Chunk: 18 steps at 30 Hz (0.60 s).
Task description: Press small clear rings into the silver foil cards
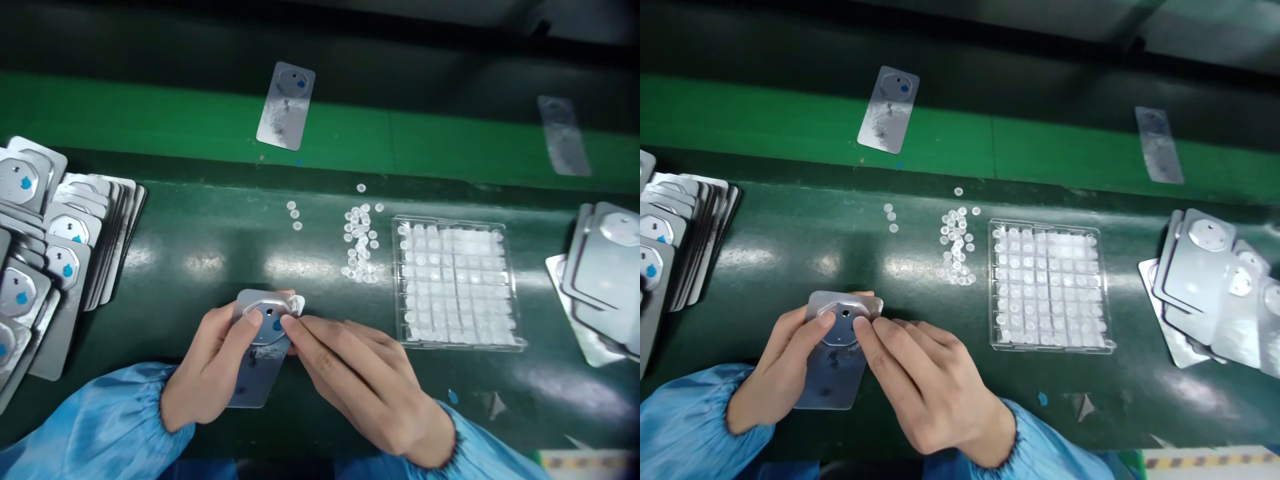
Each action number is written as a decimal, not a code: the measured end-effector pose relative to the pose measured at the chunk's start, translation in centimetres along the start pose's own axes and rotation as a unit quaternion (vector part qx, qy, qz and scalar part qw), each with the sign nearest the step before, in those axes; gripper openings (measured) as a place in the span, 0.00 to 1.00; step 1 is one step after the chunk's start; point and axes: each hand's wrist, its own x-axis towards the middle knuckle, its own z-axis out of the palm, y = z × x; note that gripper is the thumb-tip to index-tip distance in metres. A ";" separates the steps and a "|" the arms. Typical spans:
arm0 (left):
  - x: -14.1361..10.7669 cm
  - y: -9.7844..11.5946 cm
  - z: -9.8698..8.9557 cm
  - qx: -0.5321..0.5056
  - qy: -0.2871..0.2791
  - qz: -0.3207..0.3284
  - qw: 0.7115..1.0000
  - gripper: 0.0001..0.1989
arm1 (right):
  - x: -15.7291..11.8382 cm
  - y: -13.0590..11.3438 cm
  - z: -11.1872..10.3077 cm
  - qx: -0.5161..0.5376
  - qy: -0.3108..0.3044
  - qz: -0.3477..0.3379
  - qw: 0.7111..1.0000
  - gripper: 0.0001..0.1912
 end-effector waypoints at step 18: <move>0.2 0.1 0.1 -0.085 0.004 -0.043 0.995 0.21 | 0.6 -1.2 2.8 0.090 0.084 0.162 0.979 0.07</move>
